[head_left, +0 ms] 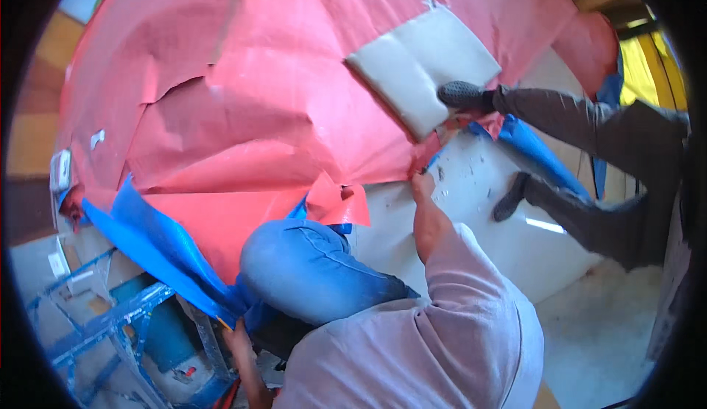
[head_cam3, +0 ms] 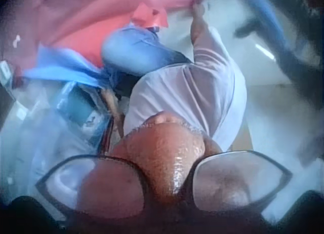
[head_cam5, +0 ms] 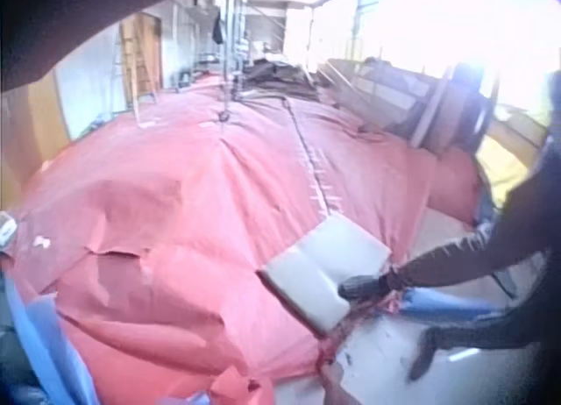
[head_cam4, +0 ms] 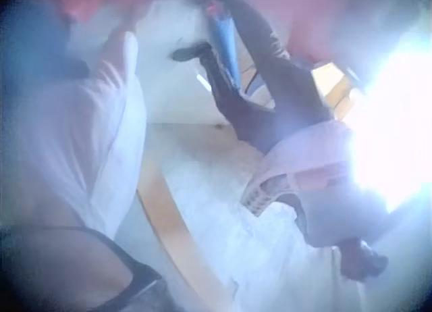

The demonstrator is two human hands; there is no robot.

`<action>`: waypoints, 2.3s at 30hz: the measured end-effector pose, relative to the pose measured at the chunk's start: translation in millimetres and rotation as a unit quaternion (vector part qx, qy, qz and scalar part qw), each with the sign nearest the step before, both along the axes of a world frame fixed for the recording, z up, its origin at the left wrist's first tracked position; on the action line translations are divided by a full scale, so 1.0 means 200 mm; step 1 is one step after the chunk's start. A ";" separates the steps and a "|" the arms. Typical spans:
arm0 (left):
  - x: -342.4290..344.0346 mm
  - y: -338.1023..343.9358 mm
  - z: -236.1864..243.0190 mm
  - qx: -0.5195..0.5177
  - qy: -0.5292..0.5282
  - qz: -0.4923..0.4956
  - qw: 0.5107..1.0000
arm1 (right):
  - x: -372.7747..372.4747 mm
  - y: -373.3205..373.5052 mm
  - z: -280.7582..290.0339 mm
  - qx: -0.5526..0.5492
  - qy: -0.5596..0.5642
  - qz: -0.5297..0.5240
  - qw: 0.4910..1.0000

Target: The person handles a wooden plank, folds back a protective floor tarp, and then uses their hands to fit small plastic components onto a pipe protruding from the floor.

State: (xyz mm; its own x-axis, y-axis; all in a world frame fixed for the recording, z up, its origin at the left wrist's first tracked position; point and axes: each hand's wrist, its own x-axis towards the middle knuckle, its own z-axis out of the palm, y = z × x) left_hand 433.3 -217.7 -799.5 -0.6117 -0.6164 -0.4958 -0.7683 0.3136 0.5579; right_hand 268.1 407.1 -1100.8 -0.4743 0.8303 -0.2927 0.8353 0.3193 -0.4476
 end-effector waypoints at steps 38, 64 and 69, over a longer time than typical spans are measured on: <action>-0.08 0.25 0.21 0.000 0.030 0.064 0.998 | 0.09 0.08 -0.14 -0.166 0.042 -0.115 0.979; 0.06 -0.01 -0.10 0.072 0.067 -0.005 0.995 | 0.10 0.08 -0.08 -0.160 0.041 -0.089 0.982; 0.00 0.13 0.04 0.044 0.068 0.001 0.997 | 0.09 0.13 -0.18 -0.109 0.040 -0.051 0.992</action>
